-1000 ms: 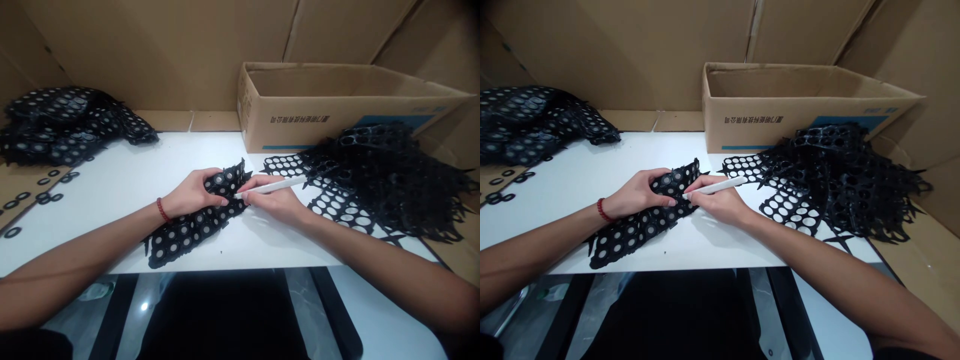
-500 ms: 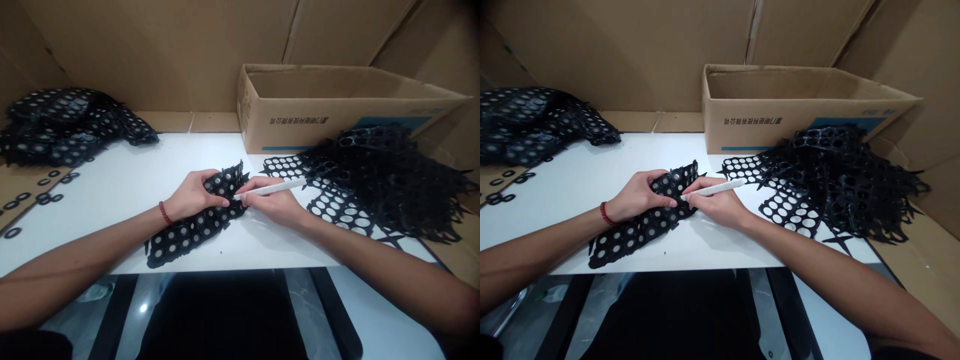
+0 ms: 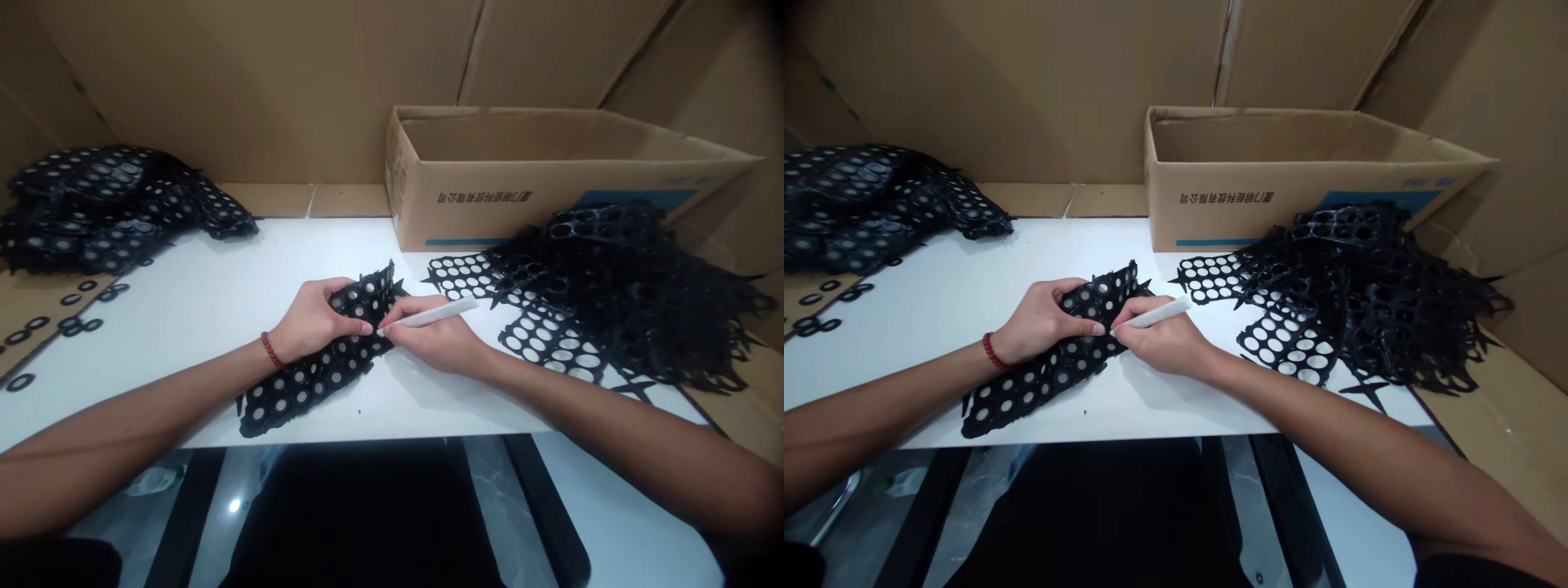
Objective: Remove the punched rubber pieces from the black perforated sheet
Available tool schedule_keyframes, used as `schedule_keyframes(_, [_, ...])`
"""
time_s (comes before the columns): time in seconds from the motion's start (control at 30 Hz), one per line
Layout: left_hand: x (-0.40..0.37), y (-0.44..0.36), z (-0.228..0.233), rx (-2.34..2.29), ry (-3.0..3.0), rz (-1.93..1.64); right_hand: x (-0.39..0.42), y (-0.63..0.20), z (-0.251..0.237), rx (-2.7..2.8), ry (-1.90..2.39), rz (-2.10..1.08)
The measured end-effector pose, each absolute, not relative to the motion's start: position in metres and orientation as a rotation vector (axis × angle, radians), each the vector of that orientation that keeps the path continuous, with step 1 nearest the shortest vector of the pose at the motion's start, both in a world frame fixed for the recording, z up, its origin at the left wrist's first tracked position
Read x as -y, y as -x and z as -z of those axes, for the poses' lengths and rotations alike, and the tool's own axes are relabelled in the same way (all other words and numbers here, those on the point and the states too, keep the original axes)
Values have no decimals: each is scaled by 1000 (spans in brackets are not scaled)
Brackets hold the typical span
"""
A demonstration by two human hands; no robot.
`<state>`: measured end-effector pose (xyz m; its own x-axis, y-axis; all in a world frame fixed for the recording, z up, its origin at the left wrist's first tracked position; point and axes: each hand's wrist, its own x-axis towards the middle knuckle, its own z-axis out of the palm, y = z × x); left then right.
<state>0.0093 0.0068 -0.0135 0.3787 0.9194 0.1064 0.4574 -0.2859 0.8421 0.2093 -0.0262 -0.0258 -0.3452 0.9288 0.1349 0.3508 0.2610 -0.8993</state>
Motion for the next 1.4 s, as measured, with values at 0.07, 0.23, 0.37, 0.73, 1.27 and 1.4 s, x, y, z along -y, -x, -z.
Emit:
schedule_keyframes(0.07, [-9,-8,9,-1187,-1927,-775,24,-212,21,1745,1157,-1121])
schedule_keyframes(0.23, [-13,-2,-6,-1147,-1986,-590,16,-223,19,1482,1075,-1125])
schedule_keyframes(0.37, [-20,2,-18,-1195,-1923,-367,10,-226,26,1608,1138,-991])
schedule_keyframes(0.73, [-57,-27,-16,-1390,-2037,-115,6,-228,32,1750,1194,-911])
schedule_keyframes(1.27, [-41,-8,1,-1168,-2075,-390,18,-225,22,1693,1132,-1059])
schedule_keyframes(1.4, [-35,-5,8,-1112,-2110,-486,19,-220,24,1784,1133,-1099])
